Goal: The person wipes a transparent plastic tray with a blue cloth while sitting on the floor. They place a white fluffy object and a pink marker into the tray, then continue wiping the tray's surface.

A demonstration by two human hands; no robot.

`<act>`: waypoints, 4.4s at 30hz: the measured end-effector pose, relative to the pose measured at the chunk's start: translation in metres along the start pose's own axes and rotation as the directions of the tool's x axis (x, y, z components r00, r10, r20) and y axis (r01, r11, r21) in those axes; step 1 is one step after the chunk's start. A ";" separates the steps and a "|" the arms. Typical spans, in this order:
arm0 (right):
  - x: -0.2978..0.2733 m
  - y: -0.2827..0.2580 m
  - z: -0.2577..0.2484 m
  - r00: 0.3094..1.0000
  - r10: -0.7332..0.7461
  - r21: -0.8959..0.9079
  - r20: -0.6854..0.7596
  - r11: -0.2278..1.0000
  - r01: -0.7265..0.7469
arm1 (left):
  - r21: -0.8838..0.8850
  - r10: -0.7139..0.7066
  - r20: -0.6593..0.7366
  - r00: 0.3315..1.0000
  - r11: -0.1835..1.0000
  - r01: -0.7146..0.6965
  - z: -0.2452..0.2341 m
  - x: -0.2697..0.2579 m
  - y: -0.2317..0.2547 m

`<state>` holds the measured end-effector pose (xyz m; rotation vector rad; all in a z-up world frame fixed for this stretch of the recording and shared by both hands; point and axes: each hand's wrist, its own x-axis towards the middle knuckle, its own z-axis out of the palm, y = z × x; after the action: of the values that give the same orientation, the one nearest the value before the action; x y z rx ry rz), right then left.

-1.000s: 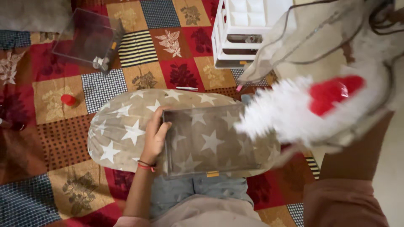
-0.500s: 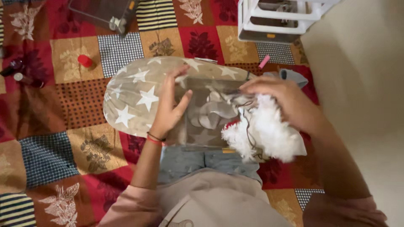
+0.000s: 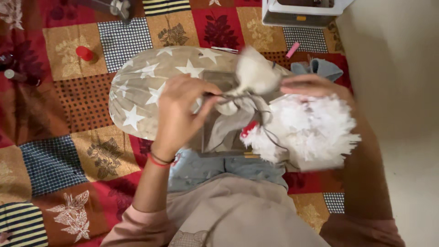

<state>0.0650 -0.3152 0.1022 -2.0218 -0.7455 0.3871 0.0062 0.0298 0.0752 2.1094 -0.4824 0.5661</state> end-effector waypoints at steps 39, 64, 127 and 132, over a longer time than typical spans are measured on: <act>-0.109 -0.002 0.017 0.494 0.001 0.238 -0.870 0.877 0.417 | 0.332 0.198 0.280 0.939 0.898 -0.288 -0.028 0.032 0.063; -0.105 -0.009 0.031 0.492 -0.001 0.254 -0.870 0.856 0.451 | 0.510 0.031 0.467 0.884 0.807 -0.298 0.123 0.017 -0.014; -0.086 -0.016 0.032 0.520 -0.033 0.268 -0.854 0.827 0.494 | 0.172 -0.094 0.271 0.958 0.984 0.048 0.008 0.052 -0.093; -0.086 -0.018 0.033 0.513 -0.034 0.261 -0.858 0.831 0.491 | 0.064 0.049 0.423 0.905 0.994 -0.084 0.040 0.043 -0.140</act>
<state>-0.0256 -0.3414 0.0982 -1.3094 -0.2813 -0.5488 0.1243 0.0672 -0.0127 2.3066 -0.7873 0.1614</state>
